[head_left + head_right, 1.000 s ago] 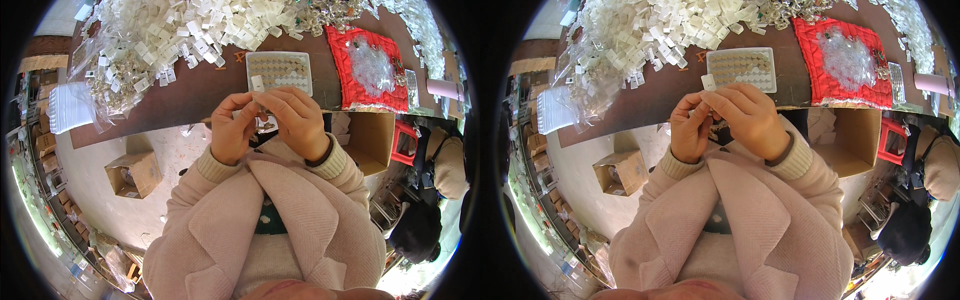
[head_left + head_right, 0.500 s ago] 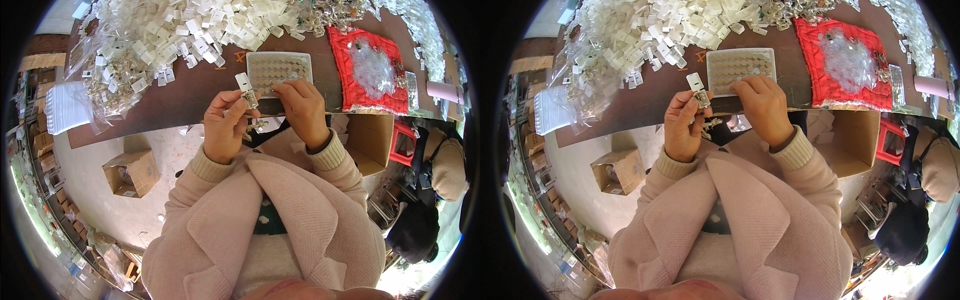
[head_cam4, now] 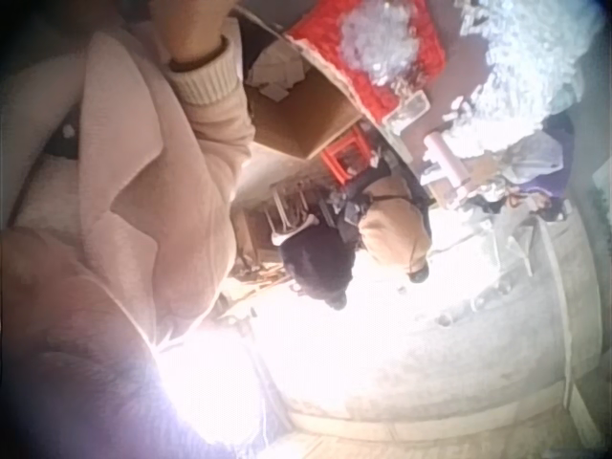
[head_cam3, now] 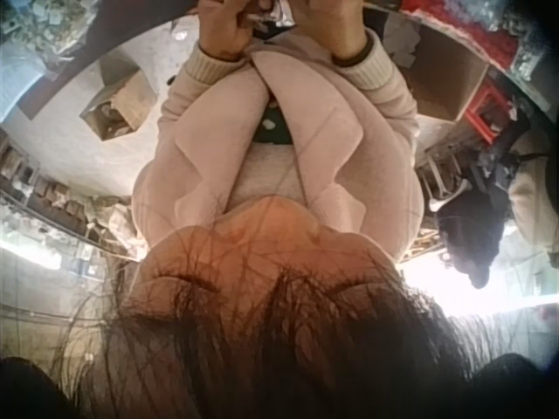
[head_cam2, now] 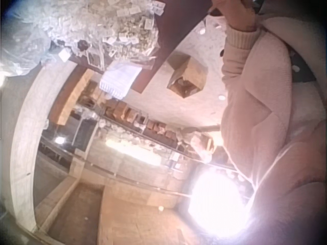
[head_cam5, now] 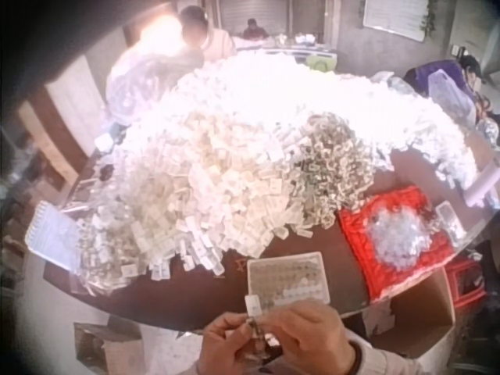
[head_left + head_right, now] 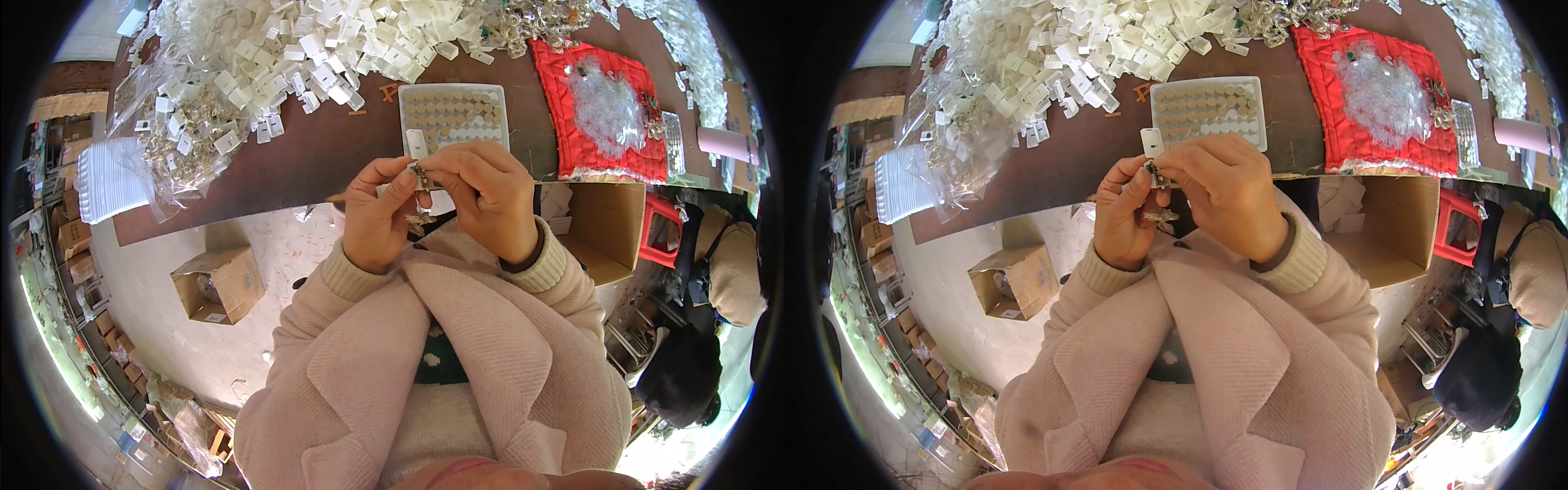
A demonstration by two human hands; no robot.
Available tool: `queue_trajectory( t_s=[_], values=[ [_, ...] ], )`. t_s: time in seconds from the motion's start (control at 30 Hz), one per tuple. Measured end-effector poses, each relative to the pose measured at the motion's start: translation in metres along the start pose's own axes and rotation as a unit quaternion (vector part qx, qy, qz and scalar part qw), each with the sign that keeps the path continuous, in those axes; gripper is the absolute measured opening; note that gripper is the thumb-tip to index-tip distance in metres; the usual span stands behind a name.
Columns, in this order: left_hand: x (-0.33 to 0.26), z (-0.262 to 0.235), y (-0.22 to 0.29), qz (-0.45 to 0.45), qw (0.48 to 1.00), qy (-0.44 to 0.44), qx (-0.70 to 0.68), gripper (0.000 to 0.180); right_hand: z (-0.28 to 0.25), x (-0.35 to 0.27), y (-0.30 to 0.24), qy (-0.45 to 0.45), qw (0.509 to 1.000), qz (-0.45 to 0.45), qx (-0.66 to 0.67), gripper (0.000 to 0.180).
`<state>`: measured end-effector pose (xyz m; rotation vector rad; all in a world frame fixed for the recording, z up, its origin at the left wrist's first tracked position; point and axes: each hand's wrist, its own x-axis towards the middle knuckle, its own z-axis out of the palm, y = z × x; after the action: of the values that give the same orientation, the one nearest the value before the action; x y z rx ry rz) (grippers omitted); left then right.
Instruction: The person repeatedly picks small white plastic tags and metal keychain components from a table, attaches them together by hand, and places the assembled units into a clear compartmentalized tray. The process continues throughout the clip with consistent hand movements and no visible tools.
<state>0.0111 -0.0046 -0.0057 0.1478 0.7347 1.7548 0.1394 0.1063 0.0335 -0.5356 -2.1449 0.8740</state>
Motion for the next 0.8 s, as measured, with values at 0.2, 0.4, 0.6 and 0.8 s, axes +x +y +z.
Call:
queue_trajectory(
  t_s=[0.2, 0.4, 0.6, 0.8],
  values=[
    [-0.001, 0.004, -0.002, -0.006, 0.997, 0.071, -0.028, 0.02, 0.003, -0.009, -0.013, -0.001, 1.0, 0.003, -0.002, 0.027],
    [0.0, 0.004, 0.002, -0.042, 0.997, -0.019, -0.069, 0.015, 0.005, 0.0, -0.003, 0.06, 0.967, 0.155, 0.191, 0.026],
    [-0.002, 0.002, 0.0, -0.089, 0.994, -0.022, -0.054, 0.018, 0.004, 0.003, -0.001, 0.045, 0.94, 0.246, 0.232, 0.017],
    [-0.002, 0.007, -0.002, -0.07, 0.994, -0.009, -0.079, 0.027, -0.001, 0.002, 0.004, 0.007, 0.973, -0.005, 0.231, 0.029]
  ],
)
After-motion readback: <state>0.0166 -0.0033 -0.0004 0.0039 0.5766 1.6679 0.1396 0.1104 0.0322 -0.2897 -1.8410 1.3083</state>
